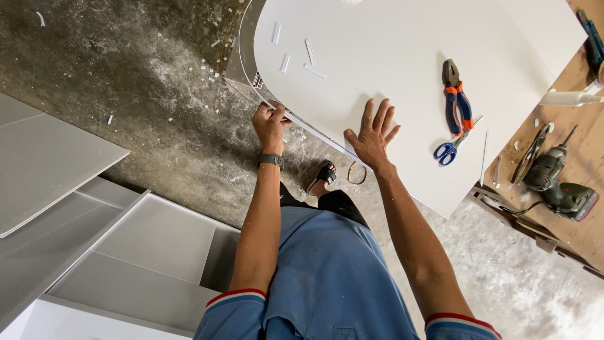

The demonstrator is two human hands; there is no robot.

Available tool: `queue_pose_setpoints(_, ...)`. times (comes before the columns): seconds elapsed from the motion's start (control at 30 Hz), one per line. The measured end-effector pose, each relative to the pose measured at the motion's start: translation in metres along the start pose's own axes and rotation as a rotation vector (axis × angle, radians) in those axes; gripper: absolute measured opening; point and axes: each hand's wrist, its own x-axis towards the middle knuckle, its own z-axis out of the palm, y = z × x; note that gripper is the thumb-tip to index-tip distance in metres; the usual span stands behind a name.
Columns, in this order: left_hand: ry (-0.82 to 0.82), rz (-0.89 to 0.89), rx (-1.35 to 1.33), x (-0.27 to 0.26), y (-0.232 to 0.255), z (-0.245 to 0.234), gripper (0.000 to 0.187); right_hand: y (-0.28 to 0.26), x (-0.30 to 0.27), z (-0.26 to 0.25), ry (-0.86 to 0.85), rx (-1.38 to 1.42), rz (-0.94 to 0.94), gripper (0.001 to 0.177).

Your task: Applying and trimming white edge banding on a curved cabinet panel in a workshop.

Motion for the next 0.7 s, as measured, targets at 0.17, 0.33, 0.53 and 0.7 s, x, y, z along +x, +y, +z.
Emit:
queue_pose_setpoints(0.17, 0.027, -0.027, 0.063, 0.001, 0.009, 0.006, 0.012, 0.004, 0.003, 0.003, 0.005, -0.022, -0.002, 0.109)
queue_pose_setpoints(0.33, 0.070, -0.006, 0.065, -0.011, 0.007, 0.007, 0.021, 0.000, 0.001, -0.003, -0.003, -0.008, -0.005, 0.113)
queue_pose_setpoints(0.53, 0.026, 0.102, -0.016, -0.027, -0.010, 0.005, 0.039, 0.000, 0.000, -0.004, -0.011, 0.006, -0.013, 0.117)
queue_pose_setpoints(0.7, 0.061, 0.030, 0.092, -0.025, 0.003, 0.009, 0.027, 0.000, -0.002, -0.004, -0.019, -0.001, -0.023, 0.119)
